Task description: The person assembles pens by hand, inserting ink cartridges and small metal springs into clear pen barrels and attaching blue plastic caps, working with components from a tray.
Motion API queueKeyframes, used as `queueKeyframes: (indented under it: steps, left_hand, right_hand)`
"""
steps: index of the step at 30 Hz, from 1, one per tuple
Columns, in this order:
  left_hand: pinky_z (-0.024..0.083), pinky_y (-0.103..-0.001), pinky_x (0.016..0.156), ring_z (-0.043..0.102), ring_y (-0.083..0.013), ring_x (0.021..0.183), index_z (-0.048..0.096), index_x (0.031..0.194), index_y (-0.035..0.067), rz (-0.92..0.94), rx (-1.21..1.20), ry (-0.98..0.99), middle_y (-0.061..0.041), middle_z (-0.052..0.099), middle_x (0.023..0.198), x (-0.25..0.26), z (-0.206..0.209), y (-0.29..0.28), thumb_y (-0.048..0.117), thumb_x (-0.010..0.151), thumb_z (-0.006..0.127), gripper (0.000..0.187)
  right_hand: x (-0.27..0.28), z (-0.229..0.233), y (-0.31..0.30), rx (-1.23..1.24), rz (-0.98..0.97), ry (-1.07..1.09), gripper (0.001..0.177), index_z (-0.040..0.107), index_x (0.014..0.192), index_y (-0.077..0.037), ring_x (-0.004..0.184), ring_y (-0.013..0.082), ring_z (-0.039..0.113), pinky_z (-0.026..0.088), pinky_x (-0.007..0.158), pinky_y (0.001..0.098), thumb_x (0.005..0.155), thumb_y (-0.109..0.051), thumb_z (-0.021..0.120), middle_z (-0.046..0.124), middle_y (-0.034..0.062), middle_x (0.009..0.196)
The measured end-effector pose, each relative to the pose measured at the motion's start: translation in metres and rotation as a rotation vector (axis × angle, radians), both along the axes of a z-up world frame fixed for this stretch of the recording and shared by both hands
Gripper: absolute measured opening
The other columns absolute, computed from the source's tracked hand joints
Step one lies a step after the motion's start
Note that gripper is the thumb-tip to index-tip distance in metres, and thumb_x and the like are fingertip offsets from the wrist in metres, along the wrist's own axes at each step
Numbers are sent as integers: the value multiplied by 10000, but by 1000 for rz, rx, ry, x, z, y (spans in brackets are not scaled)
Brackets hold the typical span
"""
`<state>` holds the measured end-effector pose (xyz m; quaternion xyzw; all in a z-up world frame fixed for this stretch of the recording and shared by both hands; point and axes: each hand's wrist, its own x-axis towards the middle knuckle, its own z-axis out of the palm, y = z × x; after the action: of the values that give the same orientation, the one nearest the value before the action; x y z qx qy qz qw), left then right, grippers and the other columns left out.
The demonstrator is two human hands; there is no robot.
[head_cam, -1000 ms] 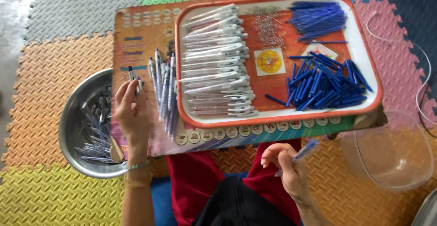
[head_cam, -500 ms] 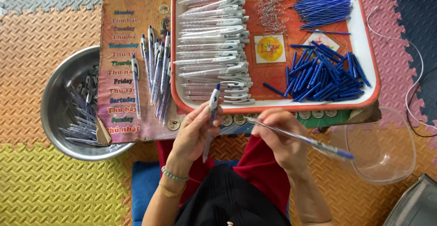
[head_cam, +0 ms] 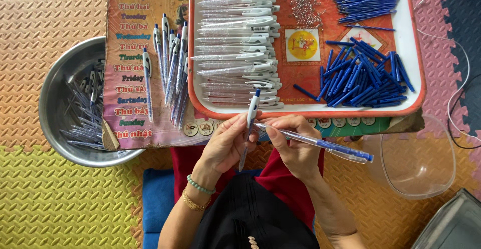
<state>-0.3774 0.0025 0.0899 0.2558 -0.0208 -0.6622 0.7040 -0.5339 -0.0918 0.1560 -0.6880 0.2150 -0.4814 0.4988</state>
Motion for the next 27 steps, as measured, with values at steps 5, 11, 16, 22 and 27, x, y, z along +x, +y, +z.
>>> queueKeyframes:
  steps: [5, 11, 16, 22, 27]
  left_hand:
    - [551, -237, 671, 775, -230, 814, 710, 1421, -15, -30, 7, 15, -237, 791, 1000, -4, 4, -3, 175, 1144, 621, 348]
    - [581, -242, 687, 792, -214, 818, 713, 1425, -20, -40, 27, 27, -233, 800, 996, -7, -6, -3, 152, 1141, 625, 344]
    - [597, -261, 666, 801, -228, 809, 709, 1446, 3, -22, 38, 14, -229, 799, 992, -12, -17, -3, 152, 1136, 641, 351]
    - [539, -245, 672, 733, -176, 862, 708, 1449, -47, 153, 63, -270, -205, 779, 1016, -34, -8, 0, 113, 1093, 712, 390]
    - [498, -211, 651, 686, -145, 844, 717, 1440, -37, 223, 59, -331, -185, 788, 1041, -42, -23, 1, 107, 1081, 728, 387]
  right_hand:
    - [-4, -2, -2, -51, -27, 5, 169, 689, 936, 50, 898, 331, 859, 693, 777, 394, 954, 5, 851, 792, 206, 919]
    - [-4, -4, -2, -113, -47, 17, 194, 682, 915, 49, 865, 342, 862, 701, 755, 403, 937, 12, 871, 793, 204, 890]
    - [-2, -6, 0, -178, -59, 2, 202, 685, 904, 52, 812, 327, 852, 686, 714, 376, 916, 33, 885, 786, 189, 856]
    - [-3, -6, 1, -233, -93, 53, 188, 699, 906, 42, 794, 328, 850, 679, 680, 368, 918, 16, 884, 795, 196, 849]
    - [2, -12, 0, -481, -122, 48, 141, 726, 994, -10, 780, 303, 828, 705, 655, 385, 940, 3, 856, 778, 146, 890]
